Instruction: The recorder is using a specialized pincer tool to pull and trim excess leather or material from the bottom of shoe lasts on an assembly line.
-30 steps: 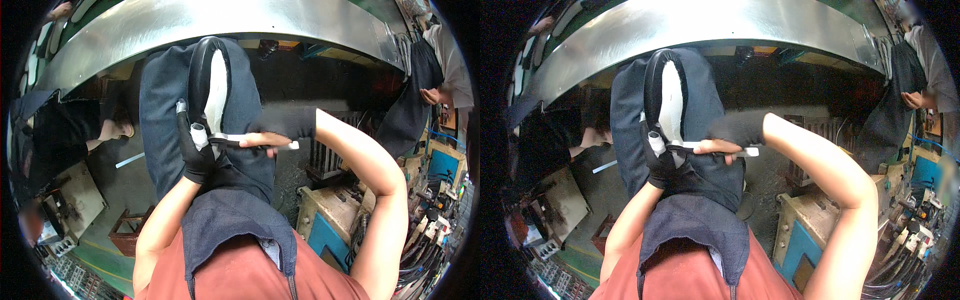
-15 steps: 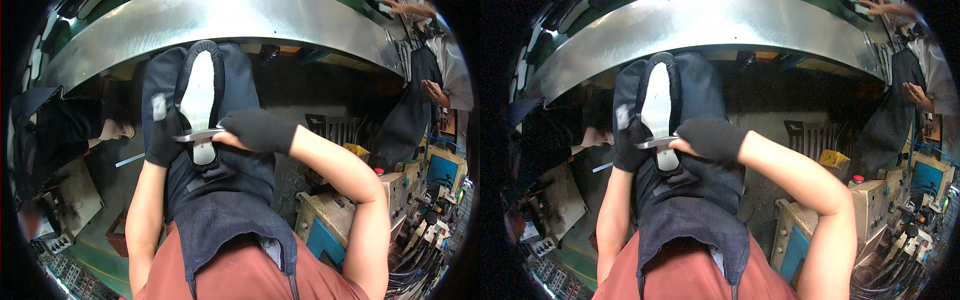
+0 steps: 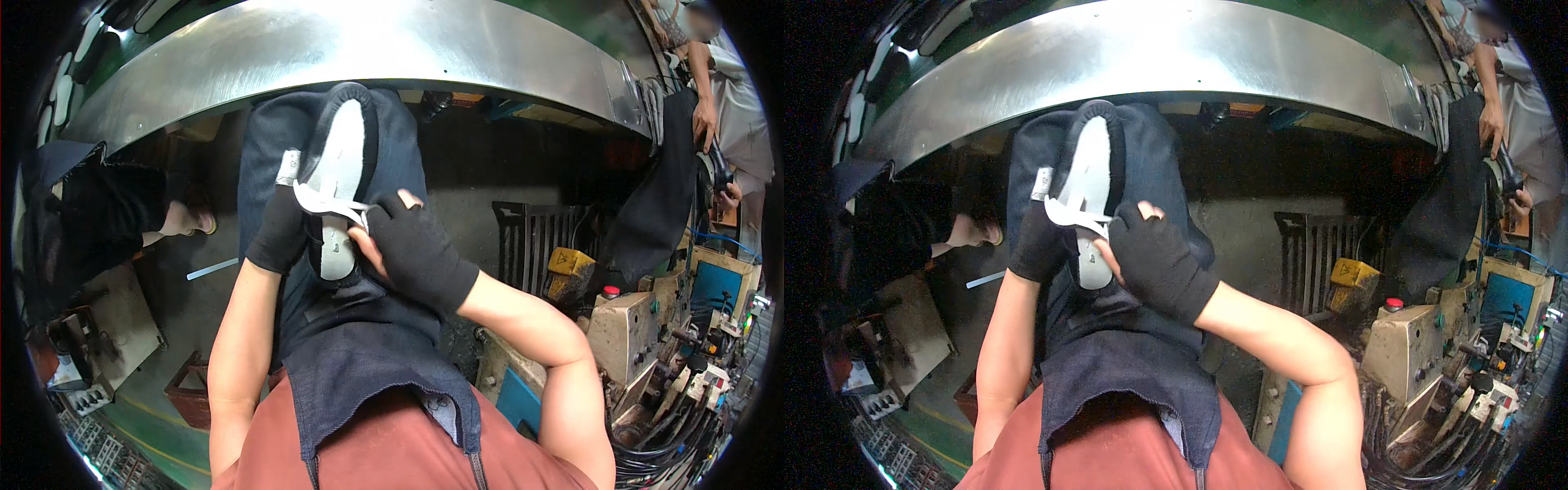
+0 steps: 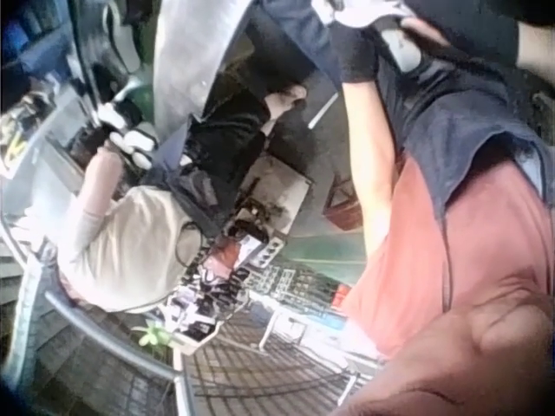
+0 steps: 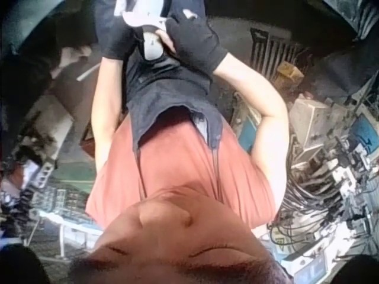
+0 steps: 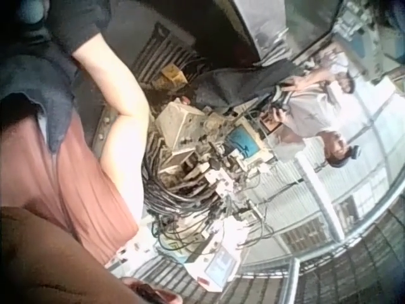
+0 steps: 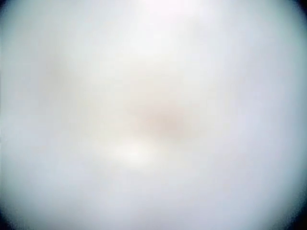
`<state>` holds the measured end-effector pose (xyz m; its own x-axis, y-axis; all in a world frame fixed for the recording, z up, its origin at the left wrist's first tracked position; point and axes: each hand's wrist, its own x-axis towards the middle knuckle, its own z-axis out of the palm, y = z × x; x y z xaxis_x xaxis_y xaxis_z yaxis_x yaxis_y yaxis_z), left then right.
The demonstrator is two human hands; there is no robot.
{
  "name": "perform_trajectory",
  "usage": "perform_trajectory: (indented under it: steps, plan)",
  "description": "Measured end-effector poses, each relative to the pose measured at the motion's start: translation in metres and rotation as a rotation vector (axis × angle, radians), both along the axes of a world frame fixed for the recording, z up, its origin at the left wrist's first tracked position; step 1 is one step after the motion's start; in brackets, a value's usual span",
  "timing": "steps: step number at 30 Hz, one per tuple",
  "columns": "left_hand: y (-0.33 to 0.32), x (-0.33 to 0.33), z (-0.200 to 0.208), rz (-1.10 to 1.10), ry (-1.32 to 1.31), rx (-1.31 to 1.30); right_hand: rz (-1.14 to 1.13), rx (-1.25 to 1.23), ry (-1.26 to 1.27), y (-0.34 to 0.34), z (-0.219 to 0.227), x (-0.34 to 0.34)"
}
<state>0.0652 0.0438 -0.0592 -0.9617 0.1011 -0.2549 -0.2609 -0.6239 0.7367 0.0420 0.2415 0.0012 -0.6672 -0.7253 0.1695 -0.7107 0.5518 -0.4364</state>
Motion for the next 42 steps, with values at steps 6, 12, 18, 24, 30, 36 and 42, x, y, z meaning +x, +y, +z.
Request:
perform_trajectory:
  steps: [6, 12, 18, 24, 30, 36, 42]
  plan:
    - [0.005, -0.001, 0.015, 0.027, -0.457, -0.207, -0.033, -0.108, -0.06, 0.024, -0.008, -0.011]
    - [0.002, 0.006, -0.009, 0.048, -0.436, -0.059, -0.171, -0.141, -1.093, 0.014, 0.017, -0.006]
    - [0.013, 0.009, -0.063, 0.147, -0.142, -0.653, -0.064, -0.127, -0.641, 0.032, -0.021, -0.022]
    - [0.012, 0.006, -0.002, 0.1, 0.035, -0.918, 0.144, 0.449, -0.547, 0.04, 0.07, -0.045]
    - [-0.008, 0.009, 0.002, -0.205, 0.289, -0.802, 0.547, -0.102, -0.205, 0.008, 0.03, -0.034]
    - [-0.004, -0.009, 0.023, 0.007, -0.345, 0.162, -0.066, 0.129, -0.735, 0.085, -0.005, -0.009]
    - [0.017, -0.009, 0.002, 0.106, 0.028, -1.032, -0.18, 0.059, -0.92, 0.077, 0.025, 0.001]
